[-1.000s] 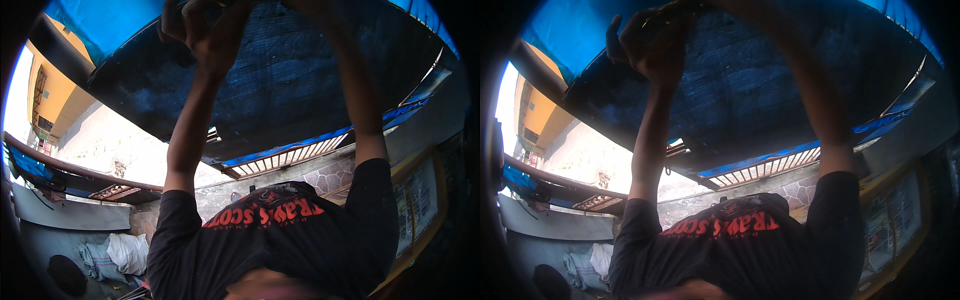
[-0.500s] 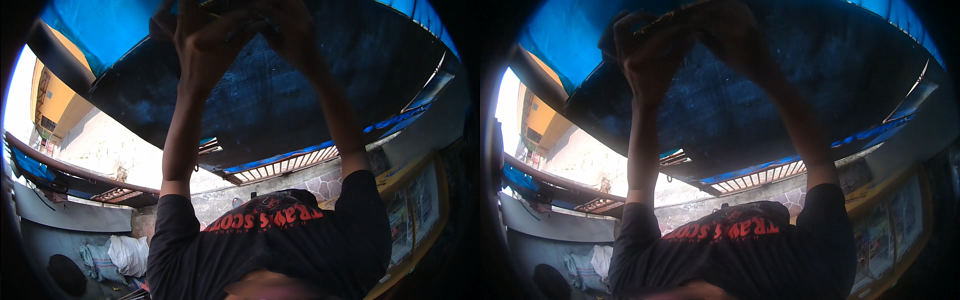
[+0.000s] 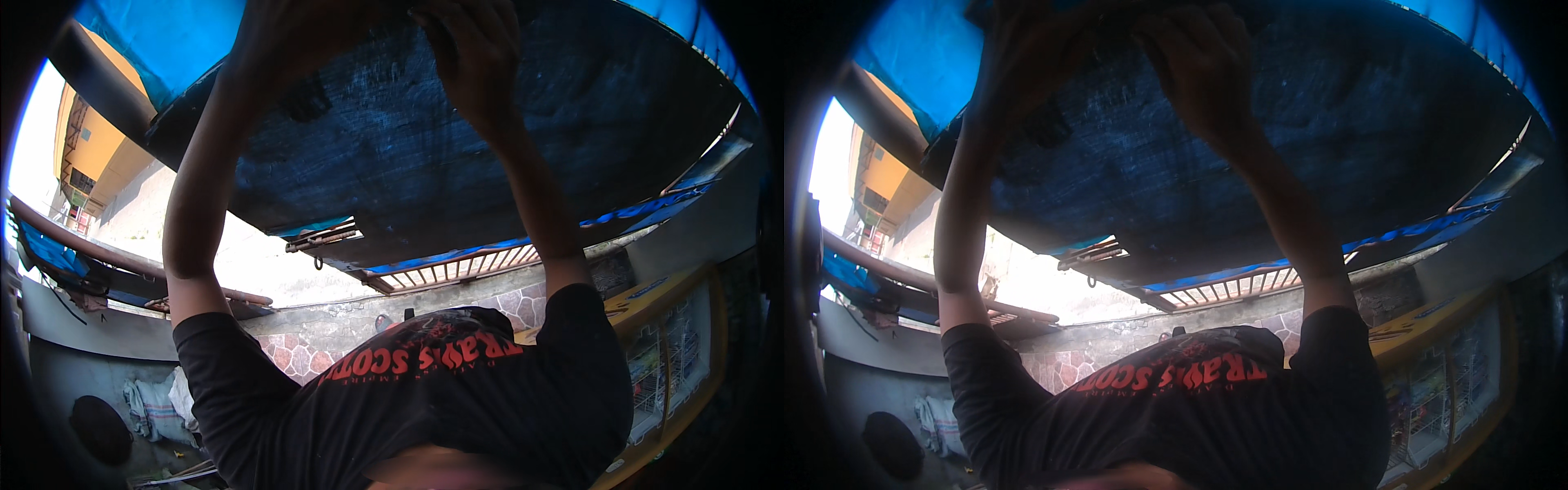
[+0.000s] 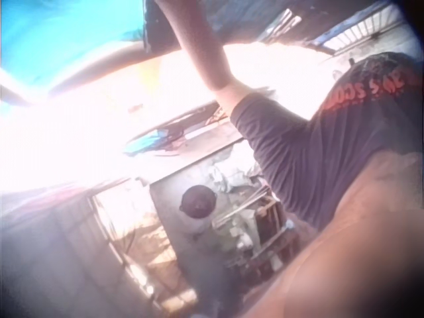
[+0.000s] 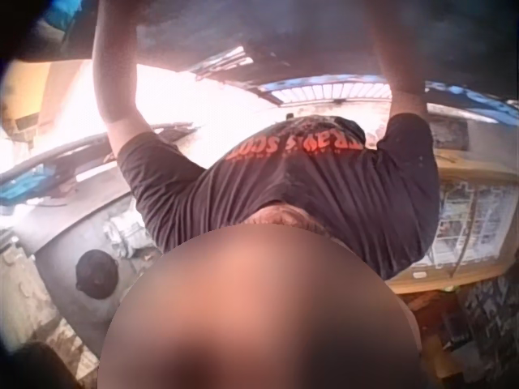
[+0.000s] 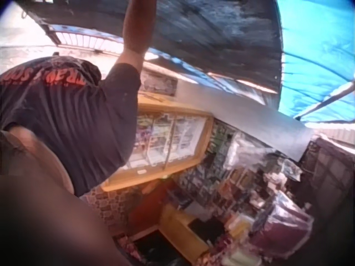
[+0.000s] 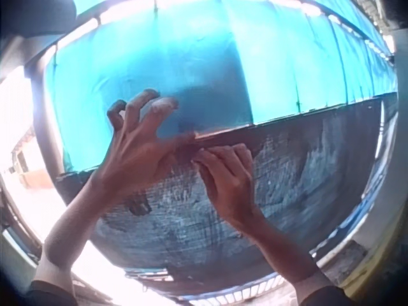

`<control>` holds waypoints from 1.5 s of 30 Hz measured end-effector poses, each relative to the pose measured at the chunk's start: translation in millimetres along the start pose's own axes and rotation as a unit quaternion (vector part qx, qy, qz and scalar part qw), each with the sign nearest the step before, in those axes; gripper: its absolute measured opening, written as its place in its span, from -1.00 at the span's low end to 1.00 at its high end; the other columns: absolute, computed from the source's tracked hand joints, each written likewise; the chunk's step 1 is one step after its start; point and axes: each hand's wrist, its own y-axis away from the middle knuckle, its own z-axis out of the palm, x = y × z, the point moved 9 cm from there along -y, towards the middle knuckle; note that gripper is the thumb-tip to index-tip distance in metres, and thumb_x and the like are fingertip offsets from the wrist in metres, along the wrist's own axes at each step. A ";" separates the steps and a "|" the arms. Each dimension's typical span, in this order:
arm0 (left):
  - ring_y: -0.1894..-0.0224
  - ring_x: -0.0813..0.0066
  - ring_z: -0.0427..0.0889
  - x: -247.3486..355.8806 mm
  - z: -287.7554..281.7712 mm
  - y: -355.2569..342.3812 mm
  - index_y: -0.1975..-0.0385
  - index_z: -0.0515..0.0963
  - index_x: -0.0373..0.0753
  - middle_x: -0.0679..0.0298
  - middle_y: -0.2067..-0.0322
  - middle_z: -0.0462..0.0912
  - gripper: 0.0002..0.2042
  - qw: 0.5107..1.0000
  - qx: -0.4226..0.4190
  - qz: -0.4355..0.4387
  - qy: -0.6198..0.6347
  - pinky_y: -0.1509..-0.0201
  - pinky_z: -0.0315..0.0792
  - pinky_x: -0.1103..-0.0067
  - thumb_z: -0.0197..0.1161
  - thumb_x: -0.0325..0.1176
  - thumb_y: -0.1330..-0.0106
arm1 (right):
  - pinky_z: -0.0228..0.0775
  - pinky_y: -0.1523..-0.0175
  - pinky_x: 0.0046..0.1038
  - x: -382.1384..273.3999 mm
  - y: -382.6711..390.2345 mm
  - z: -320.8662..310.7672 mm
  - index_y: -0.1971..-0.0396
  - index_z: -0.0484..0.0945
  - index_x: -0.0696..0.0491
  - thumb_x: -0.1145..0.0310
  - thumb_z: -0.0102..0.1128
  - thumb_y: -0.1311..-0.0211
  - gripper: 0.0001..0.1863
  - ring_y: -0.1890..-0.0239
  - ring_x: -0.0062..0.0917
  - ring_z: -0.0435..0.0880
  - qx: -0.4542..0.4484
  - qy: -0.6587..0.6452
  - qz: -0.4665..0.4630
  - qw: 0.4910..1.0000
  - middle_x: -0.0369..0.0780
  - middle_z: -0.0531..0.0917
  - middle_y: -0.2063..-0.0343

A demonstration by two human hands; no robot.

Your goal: The person uses a small tool to scrape and adjust the edge of a large, curved, dark metal structure. They repeatedly scrape along the seam where the metal meets a blue surface, occasionally pausing to inspect the area.

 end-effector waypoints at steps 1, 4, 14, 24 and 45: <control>-0.39 0.05 0.20 -3.6 4.5 1.7 0.23 0.82 0.16 0.23 -0.20 0.43 -0.80 1.000 -0.005 -0.001 0.011 -0.32 0.03 -0.01 0.49 -0.28 -0.14 | 0.44 0.10 -0.22 0.4 0.6 -0.5 0.25 0.71 0.06 0.52 0.45 -0.09 -0.80 0.24 -0.27 0.59 0.002 -0.014 -0.003 1.000 -0.22 0.67 0.29; -0.39 0.05 0.21 2.6 3.4 -6.4 0.24 0.82 0.12 0.20 -0.20 0.43 -0.79 0.999 -0.022 0.008 0.024 -0.33 0.06 -0.02 0.46 -0.32 -0.12 | 0.45 0.11 -0.24 1.6 6.4 -1.7 0.24 0.73 0.05 0.52 0.46 -0.09 -0.79 0.24 -0.30 0.59 0.008 -0.024 -0.026 0.999 -0.24 0.67 0.29; -0.31 0.15 0.31 -16.9 19.1 -10.8 0.29 0.82 -0.05 0.20 -0.12 0.48 -0.71 0.975 0.124 0.102 0.151 -0.33 0.20 0.16 0.47 -0.46 0.08 | 0.53 0.24 -0.39 9.5 14.2 -10.2 0.26 0.77 0.04 0.54 0.51 -0.03 -0.77 0.33 -0.36 0.67 0.066 -0.058 -0.044 0.995 -0.26 0.67 0.33; -0.32 0.15 0.35 -26.9 11.2 -10.5 0.25 0.82 0.04 0.26 -0.09 0.54 -0.66 0.976 0.104 0.066 0.182 -0.35 0.15 0.20 0.53 -0.42 0.10 | 0.58 0.21 -0.37 3.9 22.2 -21.7 0.27 0.74 0.07 0.44 0.52 -0.13 -0.83 0.31 -0.36 0.71 0.067 -0.084 -0.099 0.989 -0.24 0.67 0.32; -0.15 0.25 0.39 1.1 -7.3 12.2 0.21 0.80 0.00 0.32 0.05 0.55 -0.68 0.976 0.127 -0.056 0.170 -0.23 0.23 0.24 0.58 -0.30 0.05 | 0.54 0.14 -0.54 39.7 -14.3 -26.9 0.09 0.55 0.20 0.38 0.08 -0.58 -0.81 0.38 -0.48 0.70 0.283 -0.188 0.134 0.931 -0.20 0.67 0.26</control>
